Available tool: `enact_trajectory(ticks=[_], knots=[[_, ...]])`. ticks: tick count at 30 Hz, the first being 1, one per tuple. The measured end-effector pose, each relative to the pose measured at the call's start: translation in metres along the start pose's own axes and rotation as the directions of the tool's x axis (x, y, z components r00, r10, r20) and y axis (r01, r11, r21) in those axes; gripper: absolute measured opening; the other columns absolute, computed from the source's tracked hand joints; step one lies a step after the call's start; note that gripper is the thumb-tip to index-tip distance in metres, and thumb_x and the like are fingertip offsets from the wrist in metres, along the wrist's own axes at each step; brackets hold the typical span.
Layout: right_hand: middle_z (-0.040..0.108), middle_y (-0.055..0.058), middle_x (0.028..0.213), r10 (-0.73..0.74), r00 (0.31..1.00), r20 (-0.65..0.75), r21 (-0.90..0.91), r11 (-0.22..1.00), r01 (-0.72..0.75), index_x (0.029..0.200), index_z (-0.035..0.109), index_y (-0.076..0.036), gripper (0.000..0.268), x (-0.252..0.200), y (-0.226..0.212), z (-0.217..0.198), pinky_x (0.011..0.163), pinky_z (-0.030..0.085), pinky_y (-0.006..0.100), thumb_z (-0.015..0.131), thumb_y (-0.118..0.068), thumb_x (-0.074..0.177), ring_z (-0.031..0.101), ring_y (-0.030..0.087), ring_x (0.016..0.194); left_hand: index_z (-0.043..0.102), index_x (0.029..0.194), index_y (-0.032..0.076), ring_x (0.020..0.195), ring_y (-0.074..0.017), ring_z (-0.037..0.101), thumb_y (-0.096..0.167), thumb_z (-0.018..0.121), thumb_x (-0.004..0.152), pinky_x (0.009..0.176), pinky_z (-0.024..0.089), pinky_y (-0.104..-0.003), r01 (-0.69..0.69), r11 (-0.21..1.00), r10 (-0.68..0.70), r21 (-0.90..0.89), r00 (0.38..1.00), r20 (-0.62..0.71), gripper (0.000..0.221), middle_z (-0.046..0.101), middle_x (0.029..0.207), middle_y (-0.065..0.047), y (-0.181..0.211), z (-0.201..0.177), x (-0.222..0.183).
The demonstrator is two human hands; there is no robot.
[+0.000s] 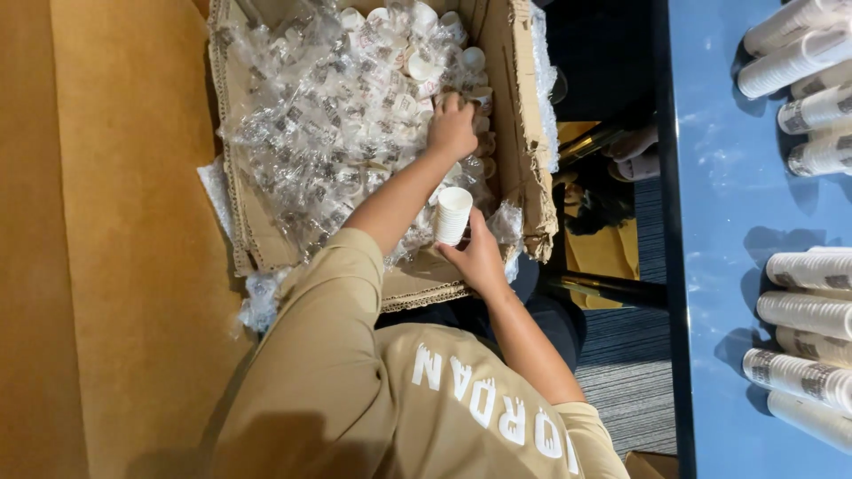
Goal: Sorting and inspecting individual paper cups from a large box and stacking them on a table.
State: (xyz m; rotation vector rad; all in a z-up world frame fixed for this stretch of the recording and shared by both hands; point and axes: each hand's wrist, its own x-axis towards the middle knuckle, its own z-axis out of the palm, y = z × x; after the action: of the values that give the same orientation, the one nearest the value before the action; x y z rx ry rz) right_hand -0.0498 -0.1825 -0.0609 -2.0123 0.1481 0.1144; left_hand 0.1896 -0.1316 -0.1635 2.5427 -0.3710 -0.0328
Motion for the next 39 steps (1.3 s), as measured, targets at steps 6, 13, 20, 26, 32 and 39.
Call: enact_trajectory(ticks=[6,13,20,26,32,39], knots=[[0.073,0.018,0.116,-0.015,1.000,-0.005,0.024,1.000,0.015,0.141,0.044,-0.005,0.075,0.002,0.005,0.000,0.085,0.060,0.037,0.084,-0.014,0.078,0.076,0.027,0.102,0.068,0.123,0.013,0.135,-0.0358,0.052,0.012,0.073,0.085,0.109,0.048,-0.047,0.164,0.971,-0.184,0.174,0.977,0.107,0.039,0.051,0.147,-0.009,-0.018,0.047,0.030],[0.073,0.018,0.115,0.039,0.999,-0.001,0.024,0.999,-0.039,0.142,0.045,-0.005,0.075,0.004,0.005,0.002,0.085,0.061,0.037,0.084,-0.014,0.079,0.076,0.026,0.102,0.046,0.150,0.019,0.125,-0.0289,0.067,0.026,0.084,0.089,0.103,0.056,-0.042,0.127,0.653,0.092,-0.746,0.965,0.245,0.073,0.067,0.136,-0.014,-0.041,-0.061,-0.004],[0.072,0.018,0.119,-0.071,0.997,-0.018,-0.065,0.995,0.070,0.145,0.045,-0.004,0.080,0.004,0.002,0.006,0.086,0.058,0.038,0.087,-0.013,0.077,0.073,0.026,0.104,0.020,0.161,0.031,0.143,-0.0253,0.044,0.045,0.053,0.104,0.115,0.042,-0.049,0.341,0.058,0.365,-0.938,0.868,0.337,0.068,0.033,0.163,-0.004,-0.028,-0.146,-0.111],[0.072,0.016,0.116,-0.066,0.998,-0.024,-0.094,0.994,0.063,0.142,0.050,-0.006,0.075,-0.005,-0.015,0.004,0.083,0.057,0.035,0.087,-0.014,0.077,0.072,0.026,0.097,0.036,0.161,0.014,0.151,-0.0232,0.039,0.044,0.043,0.114,0.125,0.031,-0.040,0.081,0.259,0.287,-0.963,0.945,0.157,0.055,0.038,0.165,-0.008,-0.041,-0.105,-0.141],[0.070,0.016,0.112,-0.145,0.989,-0.036,-0.156,0.978,0.137,0.139,0.054,-0.005,0.073,-0.007,-0.018,0.003,0.078,0.056,0.035,0.087,-0.013,0.075,0.069,0.026,0.093,0.040,0.150,0.011,0.135,-0.0238,0.056,0.032,0.049,0.113,0.113,0.045,-0.038,-0.029,0.525,0.289,-0.851,0.946,0.146,0.044,0.057,0.144,-0.009,-0.048,-0.090,-0.143],[0.066,0.023,0.125,-0.271,0.961,-0.048,-0.250,0.935,0.252,0.139,0.054,-0.004,0.076,-0.008,-0.007,0.006,0.093,0.053,0.043,0.089,-0.011,0.073,0.064,0.039,0.114,0.066,0.130,0.009,0.114,-0.0329,0.065,0.032,0.066,0.097,0.097,0.051,-0.040,-0.185,0.930,0.277,-0.317,0.921,0.275,0.041,0.065,0.126,-0.017,-0.018,-0.167,-0.158]])
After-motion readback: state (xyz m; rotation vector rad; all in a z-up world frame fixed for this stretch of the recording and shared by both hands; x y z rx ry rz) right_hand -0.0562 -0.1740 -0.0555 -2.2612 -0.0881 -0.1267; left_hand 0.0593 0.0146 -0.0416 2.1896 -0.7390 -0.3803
